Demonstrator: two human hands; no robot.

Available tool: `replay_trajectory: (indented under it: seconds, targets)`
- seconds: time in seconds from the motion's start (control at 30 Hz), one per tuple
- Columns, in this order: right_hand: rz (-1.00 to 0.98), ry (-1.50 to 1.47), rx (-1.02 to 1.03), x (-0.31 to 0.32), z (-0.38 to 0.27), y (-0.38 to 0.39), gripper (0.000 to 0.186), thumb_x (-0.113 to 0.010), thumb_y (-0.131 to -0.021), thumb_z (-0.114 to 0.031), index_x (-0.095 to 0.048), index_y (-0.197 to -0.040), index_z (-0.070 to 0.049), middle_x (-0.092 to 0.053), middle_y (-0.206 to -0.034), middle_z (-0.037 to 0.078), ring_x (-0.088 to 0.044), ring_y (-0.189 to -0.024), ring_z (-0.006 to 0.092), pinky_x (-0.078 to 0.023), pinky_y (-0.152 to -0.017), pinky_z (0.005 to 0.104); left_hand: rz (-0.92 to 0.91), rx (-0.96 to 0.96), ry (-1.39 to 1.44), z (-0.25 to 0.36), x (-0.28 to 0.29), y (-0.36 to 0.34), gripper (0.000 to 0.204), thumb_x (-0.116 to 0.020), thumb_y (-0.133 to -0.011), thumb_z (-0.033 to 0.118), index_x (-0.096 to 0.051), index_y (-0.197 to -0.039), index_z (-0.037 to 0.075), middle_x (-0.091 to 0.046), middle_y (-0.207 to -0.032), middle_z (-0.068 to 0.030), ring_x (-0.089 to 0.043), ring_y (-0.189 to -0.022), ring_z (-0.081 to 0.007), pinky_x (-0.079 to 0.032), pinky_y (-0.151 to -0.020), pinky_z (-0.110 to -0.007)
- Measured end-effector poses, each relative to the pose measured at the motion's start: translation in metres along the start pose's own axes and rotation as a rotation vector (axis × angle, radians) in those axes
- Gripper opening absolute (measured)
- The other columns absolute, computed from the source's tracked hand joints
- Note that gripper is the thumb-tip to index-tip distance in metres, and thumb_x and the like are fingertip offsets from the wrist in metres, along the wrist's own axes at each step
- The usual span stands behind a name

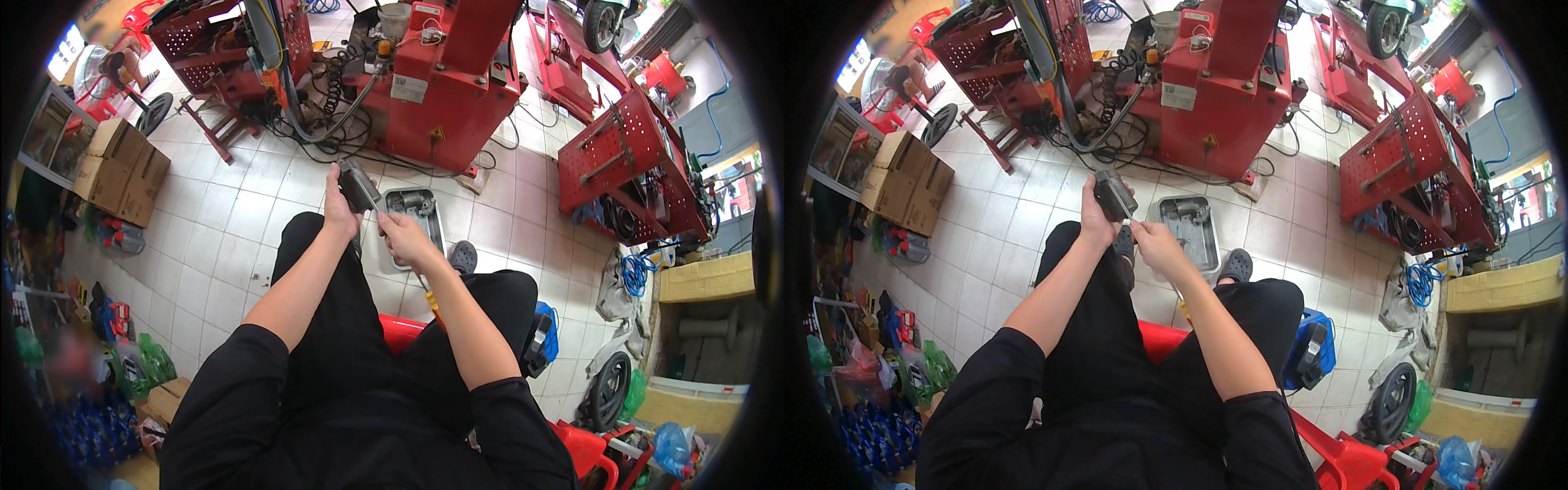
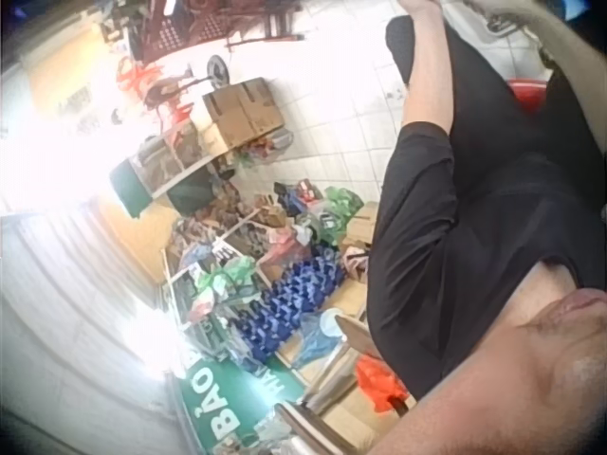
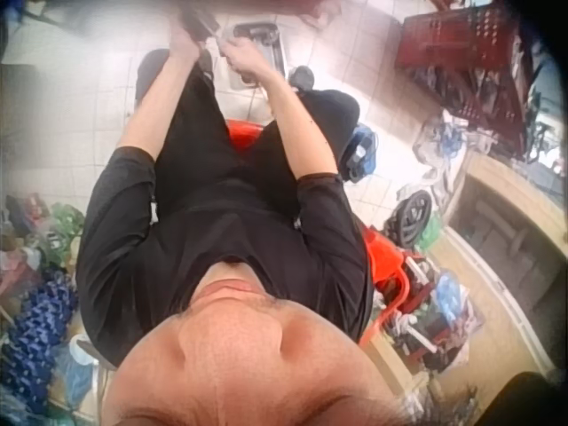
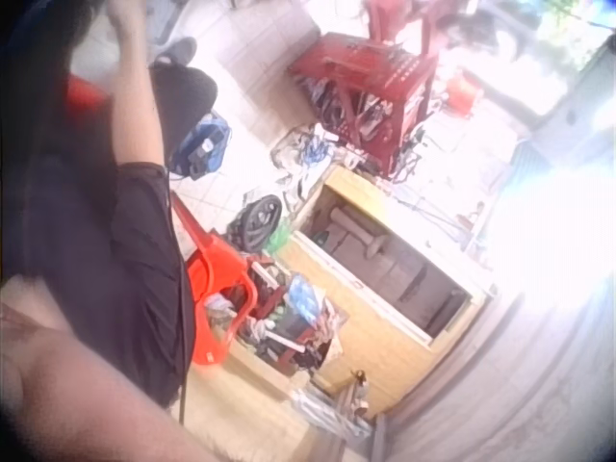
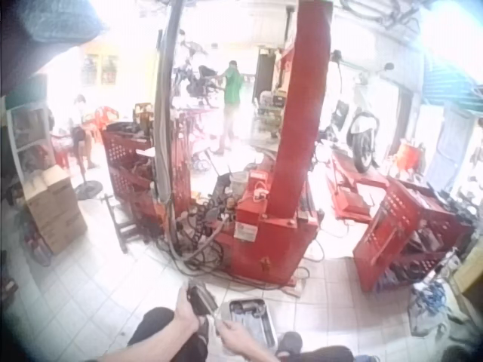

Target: The person sits on a red chair in a workshop and works on a small mechanical part held in their lap. They use a yellow-handled screwdriver to manipulate internal components of the part, occasionally placing it into a metal tray on the floor.

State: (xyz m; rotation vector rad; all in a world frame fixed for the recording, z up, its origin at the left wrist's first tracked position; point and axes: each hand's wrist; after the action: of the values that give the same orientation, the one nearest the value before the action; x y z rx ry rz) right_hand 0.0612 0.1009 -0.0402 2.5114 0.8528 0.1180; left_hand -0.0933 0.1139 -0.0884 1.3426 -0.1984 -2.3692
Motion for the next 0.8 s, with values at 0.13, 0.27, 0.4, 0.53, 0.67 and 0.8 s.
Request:
replay_trajectory:
  seconds: [0.13, 0.27, 0.4, 0.53, 0.67, 0.8]
  targets:
    - [0.247, 0.456, 0.282, 0.029, -0.001, 0.002, 0.039, -0.049, -0.092, -0.033, -0.058, -0.085, 0.005, -0.058, -0.068, 0.017, -0.055, -0.065, 0.0253, -0.044, -0.065, 0.038, 0.08, -0.035, 0.099, 0.003, 0.009, -0.009, 0.045, -0.045, -0.09, 0.051, -0.057, -0.094, 0.007, -0.061, -0.085, -0.0092, -0.06, -0.081, -0.0269, -0.05, -0.079, -0.04]
    - [0.497, 0.505, 0.291, 0.053, -0.033, 0.02, 0.035, -0.052, -0.09, -0.029, -0.057, -0.089, 0.006, -0.062, -0.079, 0.025, -0.06, -0.078, 0.0378, -0.046, -0.072, 0.0407, 0.03, -0.022, 0.176, 0.008, 0.012, -0.007, 0.041, -0.045, -0.092, 0.046, -0.054, -0.094, 0.006, -0.059, -0.087, -0.0108, -0.058, -0.082, -0.0264, -0.049, -0.082, -0.04]
    - [0.391, 0.728, -0.037, 0.098, 0.034, -0.002, 0.034, -0.058, -0.085, -0.026, -0.058, -0.088, 0.008, -0.063, -0.076, 0.024, -0.063, -0.075, 0.0365, -0.049, -0.071, 0.0399, 0.007, 0.029, 0.149, 0.001, 0.007, -0.007, 0.044, -0.043, -0.093, 0.048, -0.054, -0.095, 0.005, -0.059, -0.087, -0.0117, -0.058, -0.083, -0.0267, -0.049, -0.082, -0.041]
    - [0.113, 0.778, -0.447, 0.105, 0.063, -0.009, 0.031, -0.062, -0.08, -0.022, -0.062, -0.088, 0.008, -0.063, -0.076, 0.024, -0.064, -0.069, 0.0346, -0.051, -0.063, 0.0399, 0.01, 0.063, 0.049, 0.003, 0.008, -0.007, 0.053, -0.04, -0.091, 0.056, -0.055, -0.096, 0.005, -0.06, -0.086, -0.0109, -0.058, -0.083, -0.0257, -0.049, -0.078, -0.038]
    - [-0.152, 1.095, -0.458, 0.095, 0.084, -0.021, 0.022, -0.065, -0.077, -0.014, -0.063, -0.083, 0.008, -0.064, -0.076, 0.019, -0.065, -0.062, 0.0274, -0.053, -0.05, 0.0374, 0.048, 0.17, 0.03, 0.007, -0.002, 0.005, 0.064, -0.038, -0.086, 0.065, -0.056, -0.098, 0.005, -0.061, -0.087, -0.0102, -0.059, -0.082, -0.0244, -0.047, -0.075, -0.036]
    - [0.032, 0.78, -0.575, 0.093, 0.076, -0.024, 0.018, -0.063, -0.079, -0.01, -0.062, -0.078, 0.008, -0.064, -0.072, 0.017, -0.065, -0.061, 0.0262, -0.052, -0.049, 0.0375, 0.075, 0.229, 0.014, 0.011, -0.012, 0.013, 0.068, -0.034, -0.083, 0.07, -0.057, -0.094, 0.007, -0.062, -0.081, -0.009, -0.059, -0.075, -0.0244, -0.046, -0.071, -0.038]
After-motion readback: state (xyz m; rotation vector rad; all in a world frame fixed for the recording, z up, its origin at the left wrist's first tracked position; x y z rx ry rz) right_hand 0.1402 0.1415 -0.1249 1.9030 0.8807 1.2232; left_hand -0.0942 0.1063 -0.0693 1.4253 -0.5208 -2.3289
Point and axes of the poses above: each hand's wrist, its own y-axis away from the middle knuckle, its own x-axis out of the back of the hand, z = x × y
